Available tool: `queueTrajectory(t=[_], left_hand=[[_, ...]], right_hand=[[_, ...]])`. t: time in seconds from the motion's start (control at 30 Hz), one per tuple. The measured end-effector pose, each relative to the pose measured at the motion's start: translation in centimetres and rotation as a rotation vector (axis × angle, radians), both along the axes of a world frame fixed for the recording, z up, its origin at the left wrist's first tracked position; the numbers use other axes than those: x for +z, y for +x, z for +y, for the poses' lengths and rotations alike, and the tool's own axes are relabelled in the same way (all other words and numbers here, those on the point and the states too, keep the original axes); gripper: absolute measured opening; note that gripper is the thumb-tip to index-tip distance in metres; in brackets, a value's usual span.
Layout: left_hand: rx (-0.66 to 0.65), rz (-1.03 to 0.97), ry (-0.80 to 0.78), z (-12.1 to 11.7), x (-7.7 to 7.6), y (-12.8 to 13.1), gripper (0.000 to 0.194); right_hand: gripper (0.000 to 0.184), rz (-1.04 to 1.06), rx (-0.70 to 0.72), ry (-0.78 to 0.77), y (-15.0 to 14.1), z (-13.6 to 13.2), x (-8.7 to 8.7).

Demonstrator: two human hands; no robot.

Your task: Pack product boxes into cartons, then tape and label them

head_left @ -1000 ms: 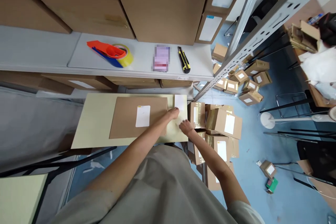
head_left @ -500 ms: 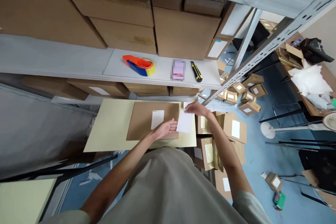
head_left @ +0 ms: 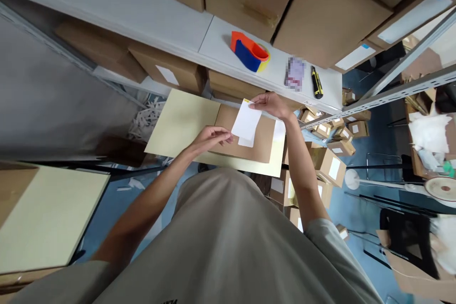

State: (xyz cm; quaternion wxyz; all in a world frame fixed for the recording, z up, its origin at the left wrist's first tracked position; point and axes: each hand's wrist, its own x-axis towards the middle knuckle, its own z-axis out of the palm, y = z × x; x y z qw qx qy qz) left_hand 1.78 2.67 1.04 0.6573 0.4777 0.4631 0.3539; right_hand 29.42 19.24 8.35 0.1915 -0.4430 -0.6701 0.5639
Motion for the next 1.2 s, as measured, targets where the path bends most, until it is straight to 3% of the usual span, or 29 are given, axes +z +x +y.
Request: queueTrajectory(t=[0.17,0.53,0.8,1.2], left_hand=[[0.029,0.053,0.064,-0.3,-1.0,-3.8,0.058],[0.031,0.142,0.188,-0.2,-0.3,-10.3,0.047],[0.063,0.158,0.198,0.1,-1.2,-12.5,0.046],[0.014,0.123,0.169,0.8,0.1,-13.9,0.047]], right_hand=[[0.056,-0.017,0.032,0.014,-4.4,-0.4,0.3],[0.052,-0.024,0.034,0.040,-11.1,-1.3,1.7],[0.053,-0.010,0.013,0.039,-12.8,-0.8,1.8],[0.050,-0.012,-0.009,0.010,-14.1,-1.0,1.7]])
